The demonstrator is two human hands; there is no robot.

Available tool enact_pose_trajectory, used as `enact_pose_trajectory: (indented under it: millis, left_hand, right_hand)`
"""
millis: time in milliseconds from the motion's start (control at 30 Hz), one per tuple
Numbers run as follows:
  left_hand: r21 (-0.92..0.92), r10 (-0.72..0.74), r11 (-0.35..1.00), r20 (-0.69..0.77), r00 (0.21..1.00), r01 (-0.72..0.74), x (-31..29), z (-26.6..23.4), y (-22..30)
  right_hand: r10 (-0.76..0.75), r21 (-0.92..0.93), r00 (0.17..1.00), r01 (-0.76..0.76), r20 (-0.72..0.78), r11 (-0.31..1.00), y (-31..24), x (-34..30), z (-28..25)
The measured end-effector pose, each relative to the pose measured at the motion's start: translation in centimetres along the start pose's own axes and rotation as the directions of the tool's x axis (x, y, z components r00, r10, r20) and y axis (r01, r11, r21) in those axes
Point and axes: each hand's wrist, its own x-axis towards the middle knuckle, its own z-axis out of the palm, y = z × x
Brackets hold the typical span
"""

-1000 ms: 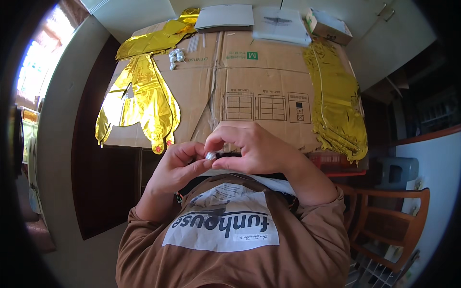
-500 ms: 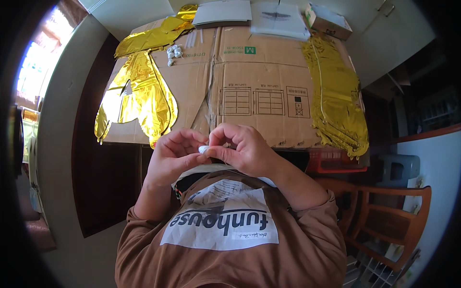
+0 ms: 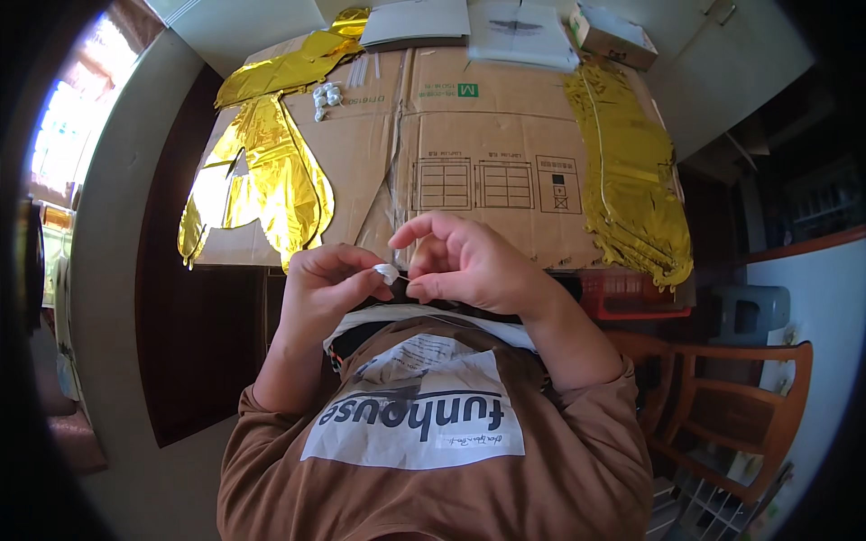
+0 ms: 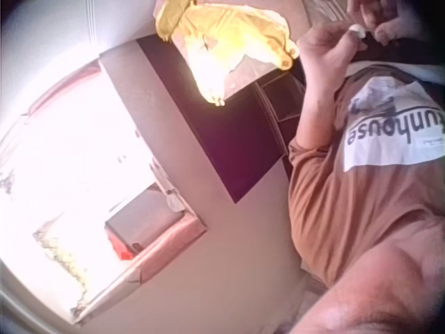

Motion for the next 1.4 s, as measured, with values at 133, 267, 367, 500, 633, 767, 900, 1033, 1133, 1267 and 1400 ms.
enact_pose_trajectory:
  millis: [133, 267, 367, 500, 633, 767, 900, 1033, 1133, 1267, 1400]
  left_hand:
    - [-0.280, -0.068, 0.954, 0.157, 0.985, 0.111, 0.3, -0.8, -0.4]
    - [-0.459, -0.018, 0.886, 0.099, 0.995, 0.062, 0.4, 0.0, -0.7]
    - [-0.185, 0.207, 0.951, -0.210, 0.956, -0.247, 0.6, 0.3, -0.8]
    - [0.364, 0.350, 0.899, -0.268, 0.898, -0.242, 0.4, 0.5, -1.4]
    - [0.630, 0.423, 0.697, 0.025, 0.906, -0.343, 0.2, 0.2, -0.5]
    - [0.201, 0.262, 0.944, 0.020, 0.965, -0.261, -0.3, 0.4, -1.0]
    - [0.007, 0.265, 0.964, -0.152, 0.952, -0.267, 0.3, 0.0, -0.8]
    - [0.161, 0.333, 0.941, -0.268, 0.904, -0.299, 0.8, 0.0, -1.7]
    - [0.211, 0.341, 0.934, -0.283, 0.896, -0.289, 1.2, -0.2, -2.1]
    - [0.086, 0.258, 0.966, -0.256, 0.932, -0.244, 1.2, -0.2, -1.3]
    - [-0.001, 0.211, 0.976, -0.225, 0.951, -0.217, 1.1, -0.2, -0.7]
  right_hand:
    - [-0.173, -0.072, 0.985, 0.172, -0.009, 0.982, -0.9, -0.2, -0.8]
    - [-0.236, -0.086, 0.971, 0.231, -0.050, 0.969, 1.6, 2.4, 0.0]
    - [-0.158, -0.341, 0.982, 0.112, -0.108, 0.933, 2.8, 1.8, 2.2]
    - [-0.585, -0.864, 0.796, 0.399, 0.159, 0.308, 1.6, 0.9, 3.3]
    - [-0.539, -0.877, 0.772, 0.465, 0.337, 0.118, -2.4, 1.1, 2.6]
    - [-0.376, -0.697, 0.910, 0.385, 0.176, 0.605, -1.8, 3.2, 0.0]
    - [-0.172, -0.286, 0.985, 0.169, 0.014, 0.943, 2.1, 2.7, 0.5]
    - [-0.353, -0.603, 0.932, 0.233, -0.086, 0.763, 2.8, 1.5, 2.2]
    - [-0.583, -0.806, 0.809, 0.393, 0.074, 0.444, 1.1, 1.0, 2.8]
    - [-0.632, -0.856, 0.773, 0.365, 0.059, 0.367, -0.7, 1.3, 1.9]
    - [-0.495, -0.672, 0.868, 0.345, -0.037, 0.655, 0.6, 3.2, 1.0]
